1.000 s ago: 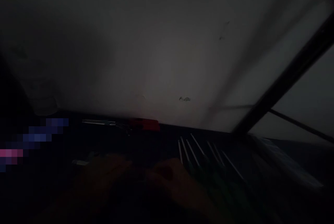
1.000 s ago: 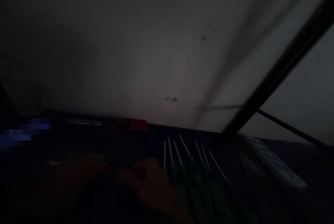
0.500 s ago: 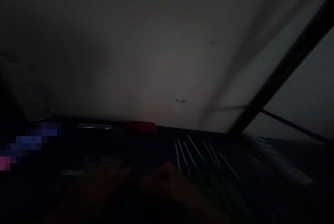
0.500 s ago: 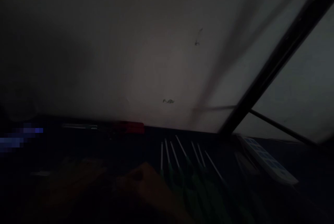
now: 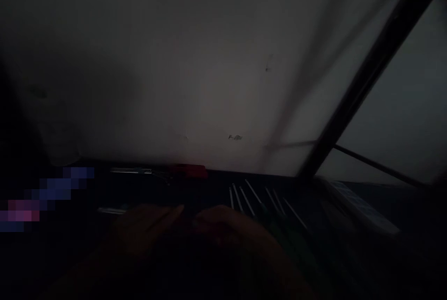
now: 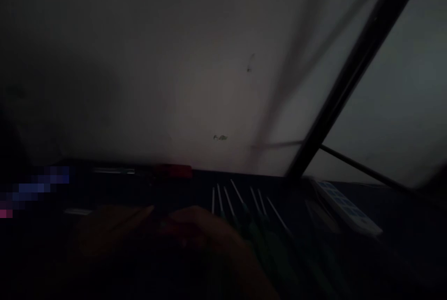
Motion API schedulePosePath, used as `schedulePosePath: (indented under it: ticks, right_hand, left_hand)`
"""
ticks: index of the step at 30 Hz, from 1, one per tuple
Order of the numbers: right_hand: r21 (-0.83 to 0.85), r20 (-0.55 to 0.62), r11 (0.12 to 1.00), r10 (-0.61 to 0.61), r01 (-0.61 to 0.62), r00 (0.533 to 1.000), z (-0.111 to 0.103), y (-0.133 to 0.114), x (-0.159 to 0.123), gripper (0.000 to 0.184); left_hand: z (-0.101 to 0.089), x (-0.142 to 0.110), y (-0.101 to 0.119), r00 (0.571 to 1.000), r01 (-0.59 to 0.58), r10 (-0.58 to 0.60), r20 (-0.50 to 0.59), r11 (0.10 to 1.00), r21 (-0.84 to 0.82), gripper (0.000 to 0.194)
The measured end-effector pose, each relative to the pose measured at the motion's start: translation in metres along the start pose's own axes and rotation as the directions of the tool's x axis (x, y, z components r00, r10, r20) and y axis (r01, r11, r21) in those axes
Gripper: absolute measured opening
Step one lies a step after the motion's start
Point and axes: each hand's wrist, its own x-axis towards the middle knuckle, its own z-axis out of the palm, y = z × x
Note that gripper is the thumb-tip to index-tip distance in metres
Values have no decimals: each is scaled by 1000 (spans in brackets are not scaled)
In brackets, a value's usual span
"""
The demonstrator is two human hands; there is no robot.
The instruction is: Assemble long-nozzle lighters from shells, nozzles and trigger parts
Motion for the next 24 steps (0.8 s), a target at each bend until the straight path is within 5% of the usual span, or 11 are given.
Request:
schedulePosePath:
  ticks: [5,10,16,24]
  right_hand:
    - [-17,64,996,-87,88,994,-9,4,16,41]
    - [-219,46,957,-184,189,982,-16,-1,36,46]
    - [-407,73,867,-282,287,956,-17,0,37,33]
    - [-451,62,815,-378,364,924,-31,-7,35,42]
  left_hand:
    - [-4,14,-7,996,-87,89,-23,994,67,48]
    - [-7,23,-7,987,-128,139,-75,982,142,44]
    - [-5,24,-6,973,-148,185,-137,959,243,31]
    - [7,42,-13,958,-195,236,-161,952,236,30]
